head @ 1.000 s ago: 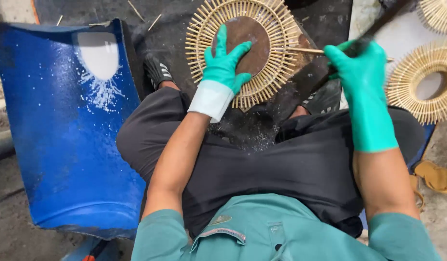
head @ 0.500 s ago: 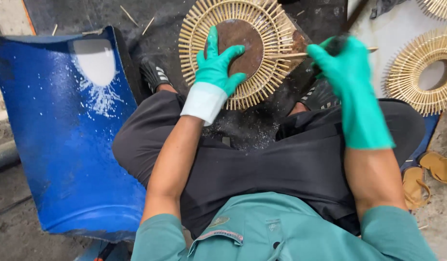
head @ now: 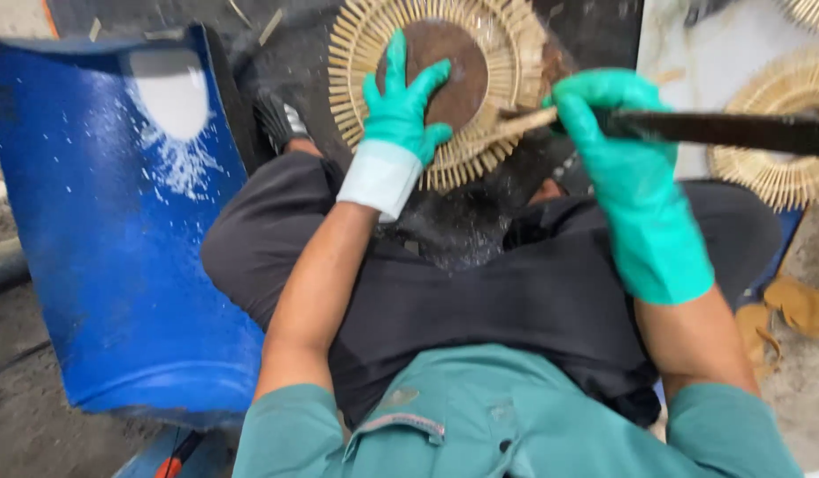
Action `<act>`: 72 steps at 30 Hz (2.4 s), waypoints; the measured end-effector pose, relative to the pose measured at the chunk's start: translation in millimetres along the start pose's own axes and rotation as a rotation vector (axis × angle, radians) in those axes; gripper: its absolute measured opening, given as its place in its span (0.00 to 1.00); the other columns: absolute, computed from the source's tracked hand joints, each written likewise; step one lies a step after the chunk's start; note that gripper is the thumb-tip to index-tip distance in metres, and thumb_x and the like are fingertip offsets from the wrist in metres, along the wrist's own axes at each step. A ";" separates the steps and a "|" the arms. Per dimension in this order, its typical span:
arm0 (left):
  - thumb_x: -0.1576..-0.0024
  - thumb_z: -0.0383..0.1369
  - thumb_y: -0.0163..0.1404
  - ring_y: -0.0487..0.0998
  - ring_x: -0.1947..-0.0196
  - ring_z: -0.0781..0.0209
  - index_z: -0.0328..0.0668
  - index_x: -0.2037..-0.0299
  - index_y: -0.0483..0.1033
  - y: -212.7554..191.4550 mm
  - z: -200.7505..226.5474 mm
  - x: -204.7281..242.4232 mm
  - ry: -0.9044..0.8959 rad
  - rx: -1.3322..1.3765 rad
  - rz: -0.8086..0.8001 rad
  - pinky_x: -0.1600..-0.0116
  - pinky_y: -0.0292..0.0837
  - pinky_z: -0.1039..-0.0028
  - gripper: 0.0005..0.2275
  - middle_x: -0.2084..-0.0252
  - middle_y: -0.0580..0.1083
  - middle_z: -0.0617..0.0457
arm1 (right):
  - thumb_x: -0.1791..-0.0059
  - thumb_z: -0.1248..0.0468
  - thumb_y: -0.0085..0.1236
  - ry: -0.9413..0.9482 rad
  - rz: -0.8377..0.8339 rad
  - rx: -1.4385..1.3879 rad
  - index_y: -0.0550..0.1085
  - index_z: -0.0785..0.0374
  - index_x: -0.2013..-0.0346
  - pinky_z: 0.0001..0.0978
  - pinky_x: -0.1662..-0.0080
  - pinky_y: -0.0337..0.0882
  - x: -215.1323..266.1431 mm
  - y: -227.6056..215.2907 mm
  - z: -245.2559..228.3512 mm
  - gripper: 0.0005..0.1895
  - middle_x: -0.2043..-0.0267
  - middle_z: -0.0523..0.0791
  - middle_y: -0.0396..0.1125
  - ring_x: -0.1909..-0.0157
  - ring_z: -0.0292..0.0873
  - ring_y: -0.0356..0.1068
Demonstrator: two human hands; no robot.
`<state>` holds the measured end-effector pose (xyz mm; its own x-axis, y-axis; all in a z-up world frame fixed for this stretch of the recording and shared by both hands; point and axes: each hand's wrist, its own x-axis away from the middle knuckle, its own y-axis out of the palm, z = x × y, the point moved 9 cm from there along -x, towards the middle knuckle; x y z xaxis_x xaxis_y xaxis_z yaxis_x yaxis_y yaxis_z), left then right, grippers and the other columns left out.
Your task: Assembling and cleaning circular bamboo decorative items using manual tools.
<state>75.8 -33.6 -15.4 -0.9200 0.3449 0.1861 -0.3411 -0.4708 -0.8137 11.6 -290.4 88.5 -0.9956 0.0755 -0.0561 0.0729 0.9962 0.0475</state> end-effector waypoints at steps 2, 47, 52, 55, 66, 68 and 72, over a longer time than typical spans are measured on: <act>0.63 0.40 0.75 0.40 0.27 0.20 0.71 0.36 0.72 5.4 -4.2 -3.0 -0.084 -0.036 -0.120 0.26 0.51 0.43 0.39 0.22 0.36 0.47 | 0.39 0.70 0.63 0.101 0.028 0.024 0.76 0.70 0.49 0.31 0.50 0.79 -4.7 -3.6 4.8 0.06 0.53 0.49 0.74 0.56 0.40 0.76; 0.57 0.51 0.72 0.40 0.24 0.20 0.68 0.26 0.54 -13.7 -20.9 6.4 -0.057 -0.005 -0.125 0.24 0.47 0.45 0.49 0.21 0.36 0.40 | 0.46 0.55 0.74 0.443 -0.003 0.667 0.74 0.69 0.60 0.33 0.68 0.71 -49.0 -31.1 121.2 0.21 0.68 0.49 0.73 0.70 0.40 0.74; 0.58 0.49 0.72 0.42 0.24 0.21 0.73 0.25 0.56 -22.8 -12.6 2.4 -0.001 -0.061 -0.171 0.23 0.47 0.45 0.48 0.20 0.35 0.42 | 0.48 0.54 0.74 0.481 0.029 0.659 0.74 0.68 0.60 0.35 0.69 0.71 -54.5 -35.5 104.4 0.21 0.69 0.48 0.73 0.71 0.40 0.74; 0.56 0.48 0.69 0.45 0.25 0.24 0.74 0.25 0.54 -17.3 -20.3 16.1 -0.163 -0.020 -0.234 0.25 0.52 0.48 0.47 0.19 0.34 0.43 | 0.48 0.54 0.74 0.459 0.062 0.675 0.74 0.68 0.59 0.37 0.69 0.72 -54.7 -39.2 102.4 0.21 0.68 0.48 0.74 0.70 0.41 0.74; 0.54 0.52 0.71 0.43 0.24 0.24 0.68 0.24 0.51 -16.2 -27.0 4.3 -0.063 -0.023 -0.098 0.22 0.45 0.47 0.49 0.20 0.34 0.41 | 0.44 0.56 0.70 0.101 -0.040 0.871 0.72 0.69 0.47 0.41 0.63 0.75 -58.2 -8.4 54.4 0.22 0.59 0.53 0.76 0.62 0.48 0.77; 0.58 0.54 0.72 0.42 0.25 0.21 0.69 0.26 0.51 -10.4 -29.5 6.4 -0.079 -0.044 -0.132 0.25 0.45 0.45 0.51 0.23 0.33 0.40 | 0.45 0.56 0.61 0.221 0.008 0.609 0.66 0.61 0.35 0.36 0.69 0.75 -46.6 4.5 7.4 0.27 0.58 0.48 0.74 0.64 0.44 0.76; 0.55 0.56 0.70 0.46 0.24 0.22 0.70 0.24 0.48 -17.2 -19.5 7.0 -0.018 0.001 -0.053 0.23 0.45 0.44 0.51 0.21 0.33 0.40 | 0.46 0.54 0.53 0.903 0.036 0.174 0.66 0.53 0.32 0.31 0.82 0.63 44.8 10.5 30.6 0.27 0.70 0.44 0.70 0.81 0.40 0.68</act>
<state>78.9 -7.2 -10.8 -0.9038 0.3552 0.2387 -0.3898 -0.4528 -0.8019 -30.5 -275.2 56.0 -0.6559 0.1170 0.7457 0.0400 0.9919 -0.1204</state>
